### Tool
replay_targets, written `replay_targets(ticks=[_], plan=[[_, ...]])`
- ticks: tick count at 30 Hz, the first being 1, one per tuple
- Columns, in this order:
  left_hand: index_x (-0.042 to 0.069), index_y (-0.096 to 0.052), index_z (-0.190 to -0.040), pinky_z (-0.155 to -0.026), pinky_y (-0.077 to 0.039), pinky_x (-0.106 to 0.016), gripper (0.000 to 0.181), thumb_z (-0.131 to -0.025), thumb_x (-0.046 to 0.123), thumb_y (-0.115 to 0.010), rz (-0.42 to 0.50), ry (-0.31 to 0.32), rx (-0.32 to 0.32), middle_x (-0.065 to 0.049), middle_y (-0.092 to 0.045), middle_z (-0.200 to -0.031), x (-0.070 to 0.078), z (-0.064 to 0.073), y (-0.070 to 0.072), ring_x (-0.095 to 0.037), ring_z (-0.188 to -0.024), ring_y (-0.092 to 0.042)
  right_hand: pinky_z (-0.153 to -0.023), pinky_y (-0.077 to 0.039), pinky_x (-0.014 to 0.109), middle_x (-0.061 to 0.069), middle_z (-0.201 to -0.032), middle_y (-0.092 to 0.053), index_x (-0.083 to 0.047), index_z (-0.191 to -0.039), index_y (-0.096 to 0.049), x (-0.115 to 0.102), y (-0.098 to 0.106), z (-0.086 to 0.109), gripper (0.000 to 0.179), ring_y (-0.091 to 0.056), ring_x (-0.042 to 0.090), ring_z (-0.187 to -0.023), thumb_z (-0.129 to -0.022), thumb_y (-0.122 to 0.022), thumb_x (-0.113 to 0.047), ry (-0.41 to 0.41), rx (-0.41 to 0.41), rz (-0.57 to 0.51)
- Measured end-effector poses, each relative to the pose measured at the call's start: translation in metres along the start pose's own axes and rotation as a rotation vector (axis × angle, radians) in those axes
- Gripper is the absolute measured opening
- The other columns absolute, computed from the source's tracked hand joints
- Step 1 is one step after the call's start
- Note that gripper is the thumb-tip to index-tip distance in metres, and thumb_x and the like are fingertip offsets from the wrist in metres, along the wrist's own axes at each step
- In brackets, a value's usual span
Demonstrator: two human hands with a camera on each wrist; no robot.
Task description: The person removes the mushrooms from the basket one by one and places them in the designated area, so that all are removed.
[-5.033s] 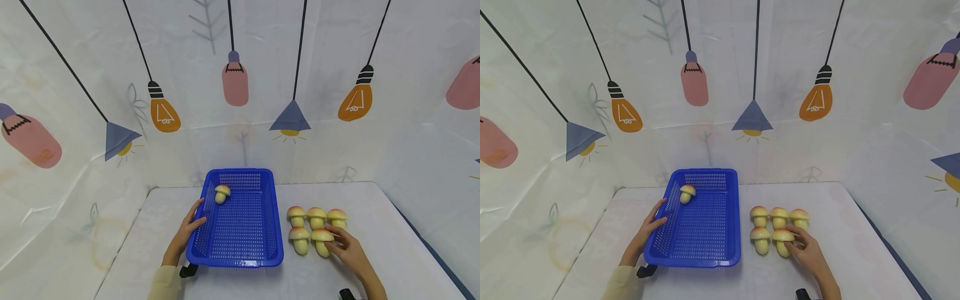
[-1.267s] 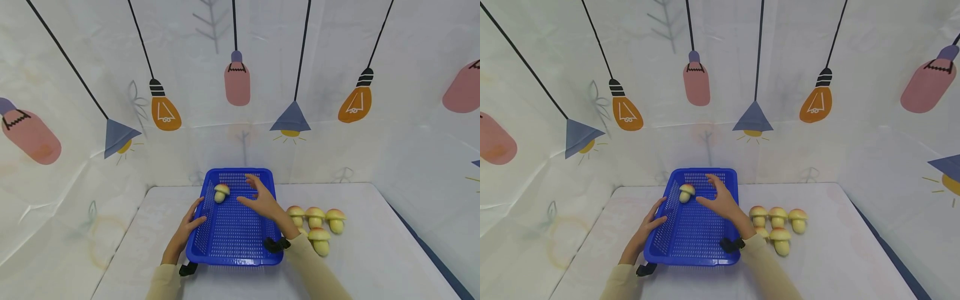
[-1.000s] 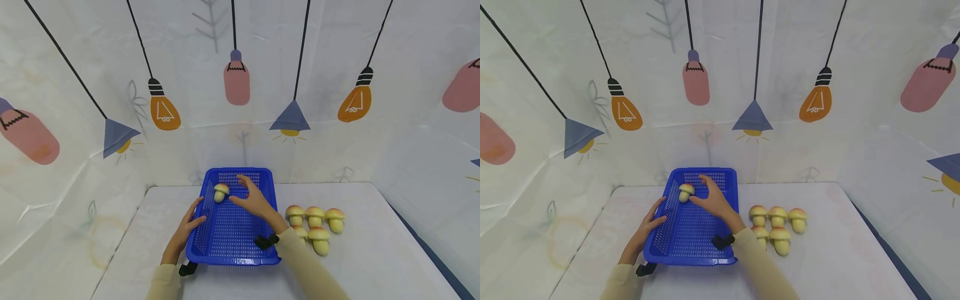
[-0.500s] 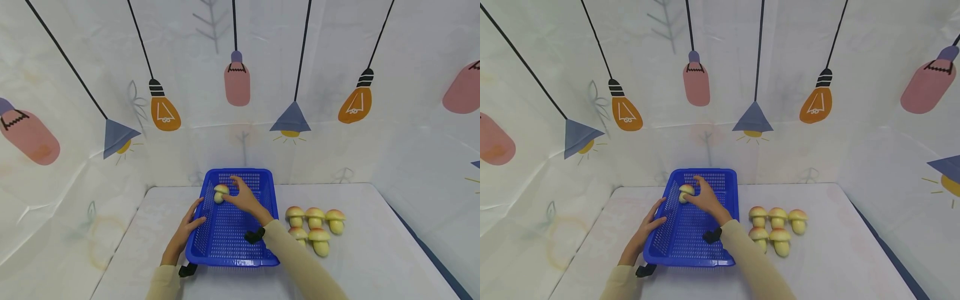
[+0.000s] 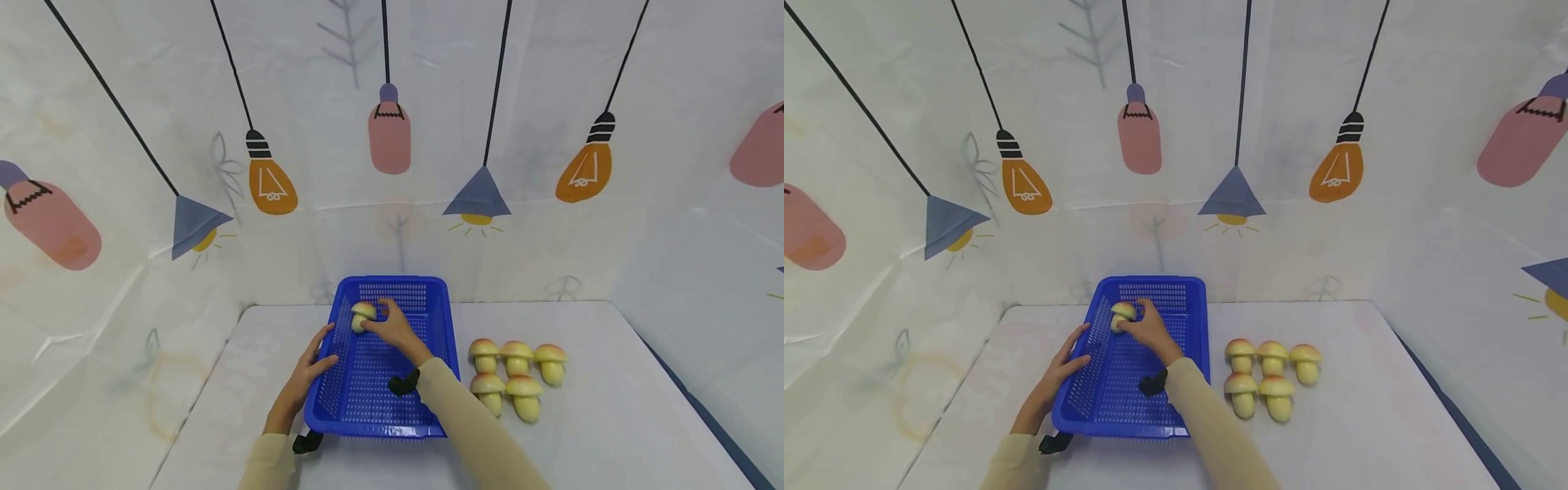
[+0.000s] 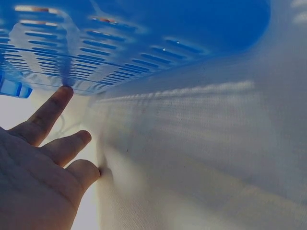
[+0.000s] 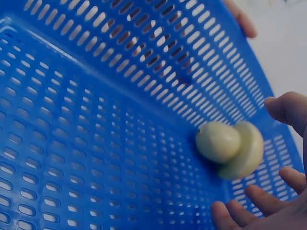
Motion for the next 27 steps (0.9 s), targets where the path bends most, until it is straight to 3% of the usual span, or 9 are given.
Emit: replay_targets(ticks=[7, 12, 17, 23, 27], plan=[[0.036, -0.022, -0.164, -0.096, -0.055, -0.052, 0.069, -0.104, 0.025, -0.054, -0.004, 0.011, 0.011, -0.026, -0.032, -0.162, 0.002, -0.001, -0.002, -0.045, -0.13, -0.054, -0.11, -0.042, 0.06, 0.027, -0.152, -0.046, -0.003, -0.154, -0.038, 0.011, 0.0, -0.007, 0.077, -0.046, 0.046, -0.14, -0.092, -0.077, -0.027, -0.064, -0.01, -0.063], [0.036, -0.022, -0.163, -0.095, -0.056, -0.053, 0.069, -0.104, 0.026, -0.054, -0.007, 0.013, 0.006, -0.027, -0.032, -0.162, 0.004, -0.002, -0.002, -0.045, -0.129, -0.055, -0.11, -0.043, 0.059, 0.026, -0.15, -0.049, -0.003, -0.153, -0.04, 0.013, -0.004, -0.013, 0.075, -0.05, 0.043, -0.136, -0.092, -0.077, -0.025, -0.045, -0.028, -0.08], [0.036, -0.023, -0.163, -0.093, -0.057, -0.053, 0.069, -0.103, 0.027, -0.055, -0.016, 0.012, 0.011, -0.028, -0.034, -0.16, 0.005, -0.002, -0.001, -0.044, -0.124, -0.059, -0.105, -0.048, 0.055, 0.025, -0.142, -0.056, -0.004, -0.149, -0.046, 0.014, -0.007, -0.014, 0.069, -0.057, 0.04, -0.128, -0.091, -0.078, -0.021, -0.049, 0.004, -0.113], [0.033, -0.023, -0.164, -0.091, -0.057, -0.052, 0.07, -0.103, 0.023, -0.055, 0.0, 0.014, 0.021, -0.029, -0.036, -0.159, 0.002, -0.001, -0.001, -0.044, -0.122, -0.06, -0.099, -0.052, 0.051, 0.023, -0.13, -0.061, 0.0, -0.141, -0.055, 0.014, -0.01, -0.012, 0.06, -0.063, 0.036, -0.115, -0.089, -0.08, -0.017, -0.046, -0.009, -0.083], [0.034, -0.023, -0.164, -0.091, -0.058, -0.052, 0.07, -0.103, 0.022, -0.055, 0.006, 0.013, 0.021, -0.028, -0.036, -0.159, 0.002, 0.0, -0.001, -0.044, -0.122, -0.061, -0.101, -0.052, 0.051, 0.023, -0.131, -0.061, 0.001, -0.139, -0.056, 0.014, -0.013, -0.009, 0.06, -0.063, 0.036, -0.116, -0.087, -0.08, -0.015, -0.059, -0.011, -0.075]])
Point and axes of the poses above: each hand's wrist, its own z-axis away from the middle knuckle, its own y-axis out of the back of the hand, x = y × z, the point moved 1 cm from there along -z, towards the middle knuckle
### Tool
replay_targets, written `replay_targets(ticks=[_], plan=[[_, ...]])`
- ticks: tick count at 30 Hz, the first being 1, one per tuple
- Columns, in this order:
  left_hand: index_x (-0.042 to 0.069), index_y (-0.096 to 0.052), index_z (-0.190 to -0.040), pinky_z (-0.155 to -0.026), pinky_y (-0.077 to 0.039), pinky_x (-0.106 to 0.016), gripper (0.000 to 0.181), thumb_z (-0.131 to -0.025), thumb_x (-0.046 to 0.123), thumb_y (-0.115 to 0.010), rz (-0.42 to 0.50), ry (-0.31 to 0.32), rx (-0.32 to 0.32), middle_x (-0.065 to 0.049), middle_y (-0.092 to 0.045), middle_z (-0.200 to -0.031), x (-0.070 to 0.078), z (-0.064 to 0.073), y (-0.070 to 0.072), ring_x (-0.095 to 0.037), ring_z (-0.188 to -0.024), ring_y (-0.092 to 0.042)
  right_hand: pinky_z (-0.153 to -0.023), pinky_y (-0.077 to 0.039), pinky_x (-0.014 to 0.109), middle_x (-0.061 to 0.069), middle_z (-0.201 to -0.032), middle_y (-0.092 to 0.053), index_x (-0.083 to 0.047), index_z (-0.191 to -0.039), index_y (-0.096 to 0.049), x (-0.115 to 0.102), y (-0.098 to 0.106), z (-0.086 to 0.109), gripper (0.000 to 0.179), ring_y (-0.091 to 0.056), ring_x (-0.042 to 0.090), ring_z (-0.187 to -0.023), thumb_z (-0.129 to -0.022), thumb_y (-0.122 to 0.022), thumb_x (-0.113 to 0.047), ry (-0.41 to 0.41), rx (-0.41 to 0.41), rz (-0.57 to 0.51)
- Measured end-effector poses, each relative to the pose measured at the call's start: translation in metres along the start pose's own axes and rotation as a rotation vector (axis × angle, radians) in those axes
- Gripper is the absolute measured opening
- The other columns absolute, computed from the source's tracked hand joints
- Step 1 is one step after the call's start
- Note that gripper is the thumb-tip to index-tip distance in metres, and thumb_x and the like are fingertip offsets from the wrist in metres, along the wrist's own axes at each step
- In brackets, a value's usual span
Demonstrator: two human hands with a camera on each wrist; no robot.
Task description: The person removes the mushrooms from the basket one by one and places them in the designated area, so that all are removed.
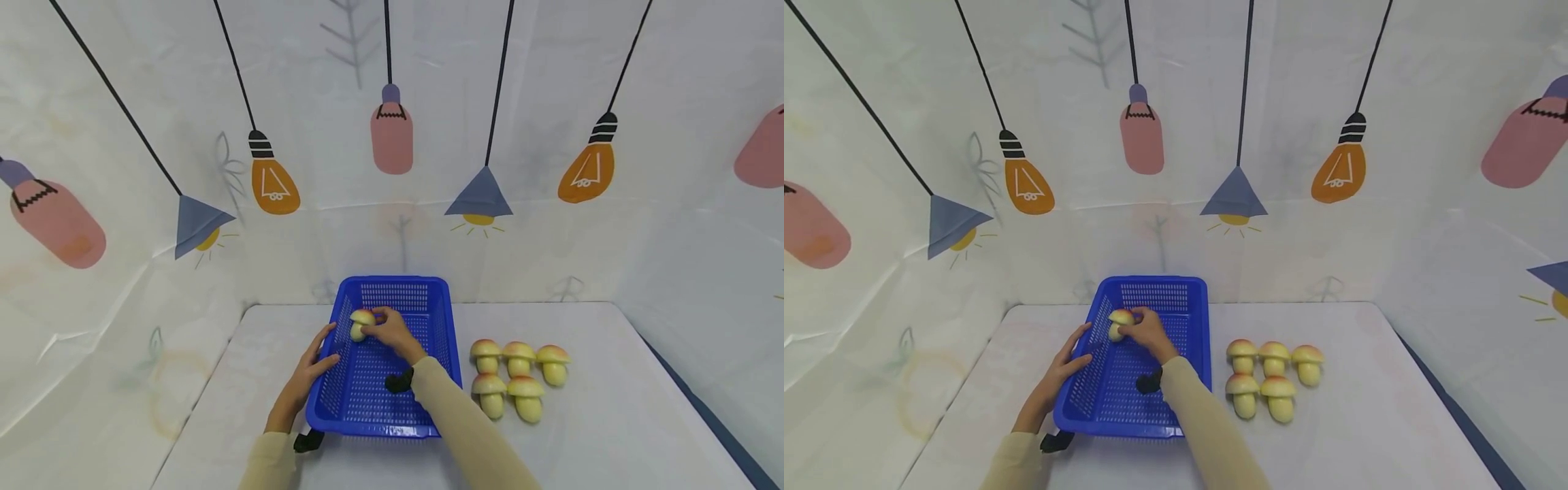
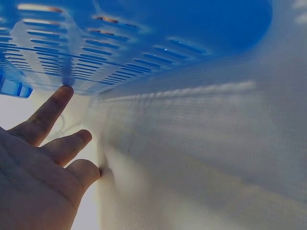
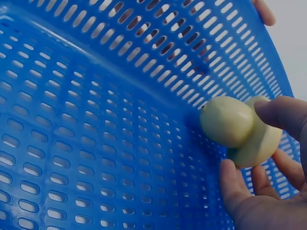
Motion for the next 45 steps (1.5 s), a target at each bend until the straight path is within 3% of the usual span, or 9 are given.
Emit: replay_targets(ticks=[8, 13, 19, 27, 33, 45], plan=[[0.034, -0.021, -0.164, -0.092, -0.057, -0.053, 0.069, -0.104, 0.022, -0.054, 0.014, -0.001, -0.009, -0.028, -0.032, -0.162, 0.0, 0.003, 0.0, -0.048, -0.124, -0.059, -0.102, -0.051, 0.049, 0.021, -0.132, -0.062, -0.001, -0.135, -0.058, 0.003, -0.007, 0.002, 0.056, -0.062, 0.035, -0.117, -0.083, -0.08, -0.007, 0.1, -0.094, 0.091], [0.034, -0.021, -0.164, -0.091, -0.058, -0.054, 0.069, -0.104, 0.023, -0.054, 0.025, -0.001, -0.01, -0.028, -0.032, -0.162, -0.001, 0.004, -0.001, -0.05, -0.124, -0.059, -0.099, -0.053, 0.048, 0.019, -0.13, -0.064, -0.004, -0.137, -0.058, 0.004, -0.011, 0.002, 0.055, -0.064, 0.032, -0.114, -0.087, -0.079, -0.012, 0.139, -0.131, 0.169], [0.034, -0.021, -0.164, -0.092, -0.057, -0.053, 0.069, -0.104, 0.022, -0.053, 0.012, -0.009, -0.016, -0.028, -0.032, -0.162, -0.001, 0.0, 0.0, -0.049, -0.125, -0.058, -0.095, -0.055, 0.048, 0.022, -0.134, -0.063, -0.004, -0.136, -0.057, -0.006, -0.009, 0.007, 0.051, -0.064, 0.034, -0.118, -0.092, -0.077, -0.019, 0.125, -0.087, 0.085], [0.03, -0.019, -0.165, -0.091, -0.058, -0.054, 0.07, -0.104, 0.023, -0.053, 0.011, -0.021, -0.03, -0.032, -0.03, -0.161, 0.001, 0.0, 0.001, -0.049, -0.124, -0.059, -0.084, -0.061, 0.038, 0.022, -0.131, -0.063, 0.002, -0.136, -0.058, -0.019, -0.003, 0.015, 0.05, -0.067, 0.031, -0.109, -0.094, -0.075, -0.018, 0.091, -0.054, -0.038], [0.03, -0.02, -0.165, -0.091, -0.058, -0.053, 0.069, -0.105, 0.022, -0.053, 0.011, -0.017, -0.022, -0.032, -0.03, -0.16, 0.001, 0.002, 0.0, -0.048, -0.125, -0.058, -0.091, -0.058, 0.047, 0.02, -0.129, -0.063, 0.001, -0.139, -0.056, -0.033, 0.006, 0.029, 0.052, -0.067, 0.028, -0.109, -0.096, -0.073, -0.024, 0.045, -0.033, -0.132], [0.03, -0.02, -0.165, -0.091, -0.057, -0.055, 0.07, -0.103, 0.023, -0.054, -0.011, -0.017, 0.0, -0.032, -0.033, -0.159, 0.0, 0.001, -0.002, -0.049, -0.126, -0.057, -0.088, -0.058, 0.046, 0.017, -0.133, -0.062, -0.008, -0.135, -0.061, -0.038, 0.036, 0.045, 0.049, -0.062, 0.029, -0.114, -0.089, -0.075, -0.016, 0.086, 0.009, -0.093]])
Point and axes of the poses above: each hand's wrist, its own z-axis away from the middle knuckle, its own y-axis out of the back of the hand, x = y × z, the point moved 1 cm from there along -z, towards the middle knuckle
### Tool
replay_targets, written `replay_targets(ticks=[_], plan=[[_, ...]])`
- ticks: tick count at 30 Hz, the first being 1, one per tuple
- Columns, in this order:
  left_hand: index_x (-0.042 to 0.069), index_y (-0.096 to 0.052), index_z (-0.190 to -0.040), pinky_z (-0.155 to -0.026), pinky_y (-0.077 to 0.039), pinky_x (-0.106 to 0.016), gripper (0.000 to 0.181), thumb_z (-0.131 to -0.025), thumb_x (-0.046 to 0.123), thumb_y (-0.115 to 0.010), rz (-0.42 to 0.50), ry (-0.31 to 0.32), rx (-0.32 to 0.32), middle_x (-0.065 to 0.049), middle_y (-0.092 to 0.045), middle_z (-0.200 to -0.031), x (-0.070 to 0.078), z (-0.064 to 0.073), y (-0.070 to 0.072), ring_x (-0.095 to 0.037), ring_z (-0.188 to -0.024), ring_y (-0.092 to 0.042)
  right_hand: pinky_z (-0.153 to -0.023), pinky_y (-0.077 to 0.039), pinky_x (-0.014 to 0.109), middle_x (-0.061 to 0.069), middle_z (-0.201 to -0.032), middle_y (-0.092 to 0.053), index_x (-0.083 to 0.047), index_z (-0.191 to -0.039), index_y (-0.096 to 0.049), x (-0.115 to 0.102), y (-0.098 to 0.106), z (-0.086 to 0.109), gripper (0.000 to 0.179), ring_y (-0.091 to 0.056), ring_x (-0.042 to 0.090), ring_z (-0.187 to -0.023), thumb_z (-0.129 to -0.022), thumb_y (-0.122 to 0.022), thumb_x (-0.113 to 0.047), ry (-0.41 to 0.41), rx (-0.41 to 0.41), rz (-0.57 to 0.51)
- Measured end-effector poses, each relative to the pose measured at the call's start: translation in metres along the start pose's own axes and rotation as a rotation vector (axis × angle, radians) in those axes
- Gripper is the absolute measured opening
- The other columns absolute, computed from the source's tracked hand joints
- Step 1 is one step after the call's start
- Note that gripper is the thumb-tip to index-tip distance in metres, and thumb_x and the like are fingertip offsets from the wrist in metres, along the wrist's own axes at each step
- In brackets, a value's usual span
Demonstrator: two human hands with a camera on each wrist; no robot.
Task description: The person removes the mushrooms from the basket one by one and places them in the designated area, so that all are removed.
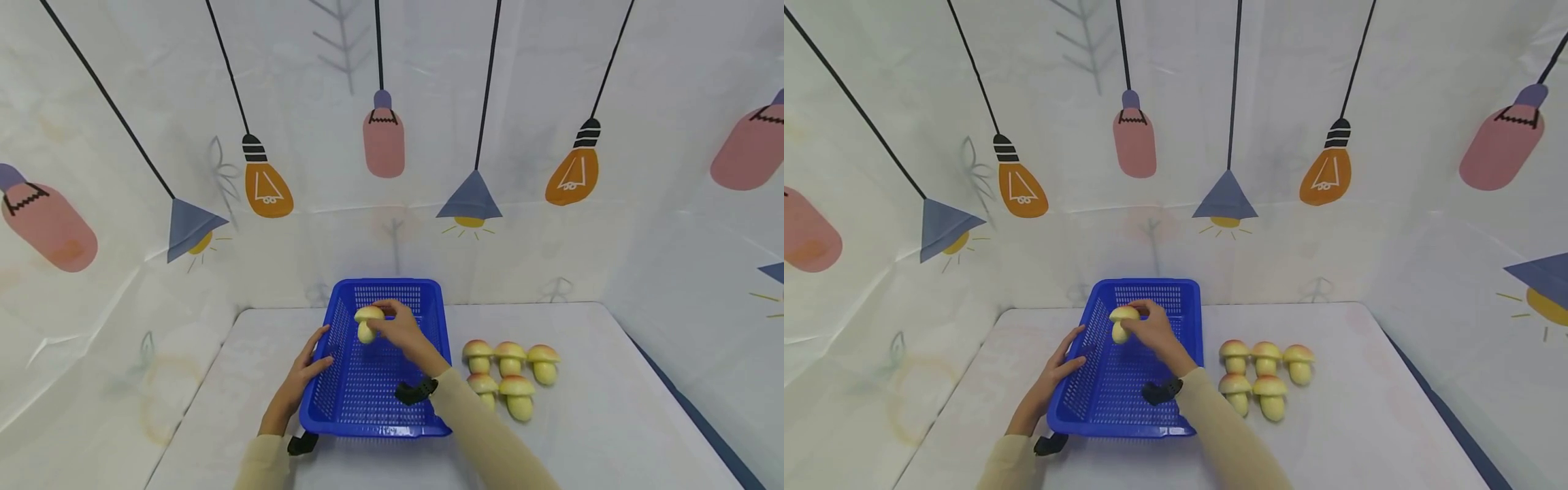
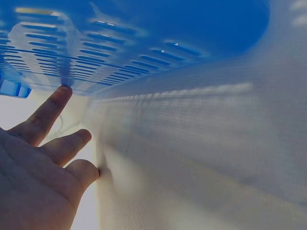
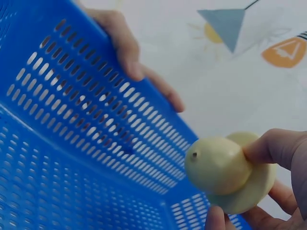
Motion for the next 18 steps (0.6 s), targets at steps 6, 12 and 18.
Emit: replay_targets(ticks=[6, 12, 18], plan=[[0.032, -0.021, -0.164, -0.093, -0.056, -0.055, 0.07, -0.103, 0.024, -0.054, 0.004, 0.018, 0.004, -0.03, -0.032, -0.161, -0.001, -0.001, 0.002, -0.047, -0.126, -0.056, -0.087, -0.057, 0.037, 0.014, -0.131, -0.062, -0.008, -0.135, -0.062, -0.009, 0.018, 0.013, 0.047, -0.064, 0.029, -0.115, -0.089, -0.075, -0.012, 0.055, 0.023, -0.025], [0.034, -0.023, -0.163, -0.092, -0.056, -0.053, 0.068, -0.103, 0.023, -0.053, 0.02, 0.025, 0.004, -0.029, -0.032, -0.161, -0.001, 0.001, 0.003, -0.045, -0.124, -0.057, -0.085, -0.058, 0.036, 0.017, -0.133, -0.062, -0.005, -0.136, -0.061, -0.013, 0.041, 0.033, 0.048, -0.067, 0.032, -0.113, -0.09, -0.075, -0.008, 0.15, 0.057, -0.031], [0.032, -0.021, -0.165, -0.094, -0.056, -0.052, 0.07, -0.104, 0.023, -0.054, 0.019, 0.012, -0.011, -0.03, -0.033, -0.16, 0.001, 0.001, 0.002, -0.044, -0.126, -0.057, -0.08, -0.056, 0.027, 0.018, -0.136, -0.062, -0.004, -0.136, -0.06, -0.008, 0.073, 0.059, 0.049, -0.064, 0.036, -0.117, -0.09, -0.075, -0.008, 0.214, 0.097, 0.055]])
Point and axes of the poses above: each hand's wrist, its own z-axis away from the middle knuckle, its own y-axis out of the back of the hand, x = y × z, the point moved 1 cm from there along -z, towards the middle knuckle
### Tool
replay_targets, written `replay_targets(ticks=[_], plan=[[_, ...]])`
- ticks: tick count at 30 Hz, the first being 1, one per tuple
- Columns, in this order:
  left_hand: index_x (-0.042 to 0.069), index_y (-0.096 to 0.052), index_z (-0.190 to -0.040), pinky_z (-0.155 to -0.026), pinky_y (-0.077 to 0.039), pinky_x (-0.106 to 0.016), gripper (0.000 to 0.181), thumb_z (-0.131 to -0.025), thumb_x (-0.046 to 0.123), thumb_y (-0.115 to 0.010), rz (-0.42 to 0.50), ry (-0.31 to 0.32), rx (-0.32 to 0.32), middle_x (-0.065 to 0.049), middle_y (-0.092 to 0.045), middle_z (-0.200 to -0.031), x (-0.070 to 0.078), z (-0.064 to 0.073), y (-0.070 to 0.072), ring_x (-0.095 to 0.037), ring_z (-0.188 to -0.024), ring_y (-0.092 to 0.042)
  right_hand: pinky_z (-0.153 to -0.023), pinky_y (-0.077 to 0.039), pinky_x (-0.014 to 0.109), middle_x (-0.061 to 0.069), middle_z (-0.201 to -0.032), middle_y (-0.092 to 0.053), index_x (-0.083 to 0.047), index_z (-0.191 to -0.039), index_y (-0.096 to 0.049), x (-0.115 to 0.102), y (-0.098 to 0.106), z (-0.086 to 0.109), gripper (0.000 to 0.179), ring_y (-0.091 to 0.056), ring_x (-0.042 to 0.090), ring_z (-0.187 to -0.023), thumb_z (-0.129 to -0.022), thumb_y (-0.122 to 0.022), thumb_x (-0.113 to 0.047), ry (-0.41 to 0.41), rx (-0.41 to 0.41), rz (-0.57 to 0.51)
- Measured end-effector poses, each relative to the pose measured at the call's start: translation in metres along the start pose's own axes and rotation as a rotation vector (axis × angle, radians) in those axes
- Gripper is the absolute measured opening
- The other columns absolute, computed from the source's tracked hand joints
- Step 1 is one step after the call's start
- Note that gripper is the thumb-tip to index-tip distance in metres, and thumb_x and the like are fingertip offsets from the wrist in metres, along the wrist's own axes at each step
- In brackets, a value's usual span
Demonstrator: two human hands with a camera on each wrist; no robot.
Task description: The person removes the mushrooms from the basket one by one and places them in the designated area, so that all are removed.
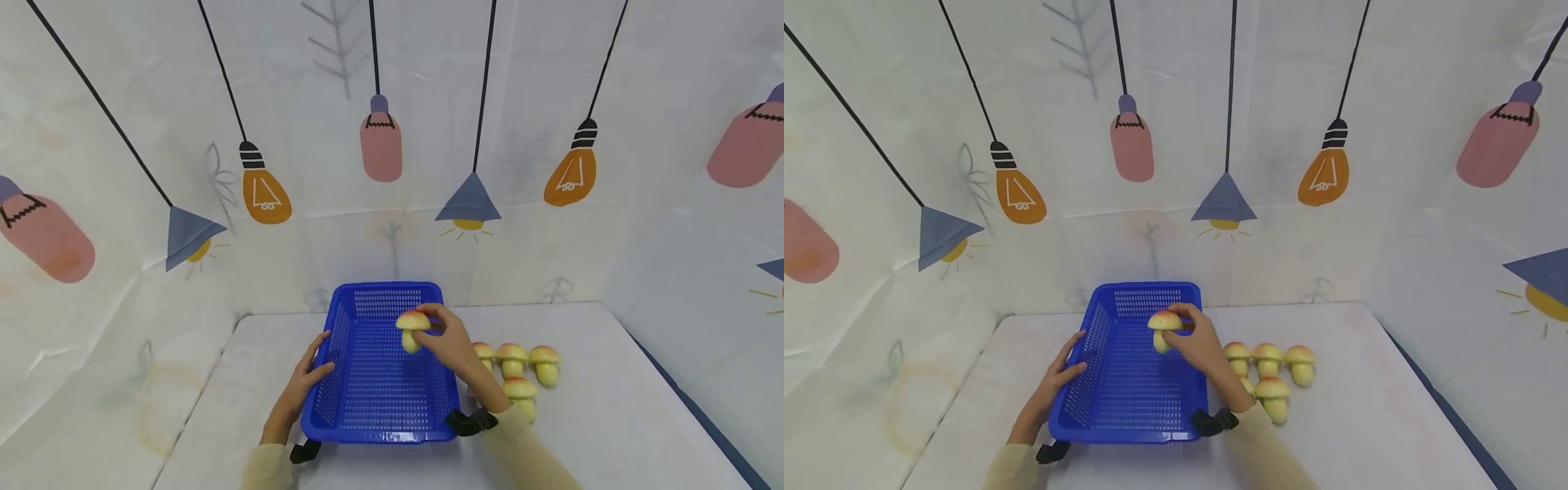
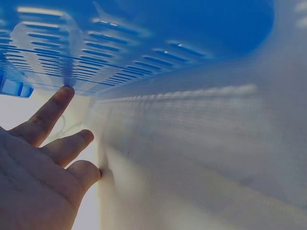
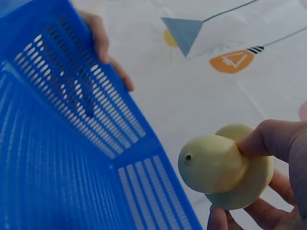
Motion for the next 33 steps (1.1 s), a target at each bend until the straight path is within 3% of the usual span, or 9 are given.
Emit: replay_targets(ticks=[8, 19, 26, 33], plan=[[0.032, -0.023, -0.164, -0.094, -0.055, -0.054, 0.069, -0.103, 0.023, -0.054, -0.011, -0.012, 0.001, -0.03, -0.033, -0.159, 0.001, -0.002, 0.0, -0.045, -0.126, -0.057, -0.083, -0.056, 0.025, 0.013, -0.137, -0.063, -0.006, -0.136, -0.06, 0.011, 0.046, 0.036, 0.048, -0.063, 0.035, -0.122, -0.092, -0.076, -0.012, 0.04, 0.066, 0.072], [0.033, -0.024, -0.163, -0.092, -0.057, -0.053, 0.069, -0.102, 0.024, -0.055, -0.019, -0.007, 0.017, -0.03, -0.035, -0.158, 0.002, -0.003, -0.002, -0.043, -0.122, -0.059, -0.082, -0.057, 0.023, 0.016, -0.135, -0.061, -0.002, -0.136, -0.058, 0.019, 0.102, 0.077, 0.044, -0.062, -0.003, -0.109, -0.095, -0.073, -0.007, 0.096, 0.129, 0.119], [0.033, -0.024, -0.163, -0.093, -0.056, -0.055, 0.069, -0.103, 0.024, -0.055, 0.0, -0.004, 0.015, -0.03, -0.033, -0.16, 0.0, -0.004, -0.005, -0.046, -0.125, -0.057, -0.081, -0.057, 0.021, -0.008, -0.127, -0.063, -0.002, -0.135, -0.059, 0.025, 0.133, 0.095, 0.044, -0.062, -0.004, -0.109, -0.093, -0.073, -0.003, 0.133, 0.16, 0.217], [0.033, -0.025, -0.163, -0.093, -0.056, -0.057, 0.068, -0.103, 0.023, -0.055, 0.004, 0.014, 0.037, -0.028, -0.03, -0.162, -0.003, 0.001, -0.005, -0.046, -0.127, -0.056, -0.079, -0.054, 0.017, -0.019, -0.127, -0.057, -0.003, -0.136, -0.057, 0.028, 0.154, 0.112, 0.046, -0.057, -0.012, -0.109, -0.094, -0.075, -0.008, 0.081, 0.215, 0.306]])
Point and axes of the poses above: each hand's wrist, its own z-axis away from the middle knuckle, its own y-axis out of the back of the hand, x = y × z, the point moved 1 cm from there along -z, towards the middle knuckle
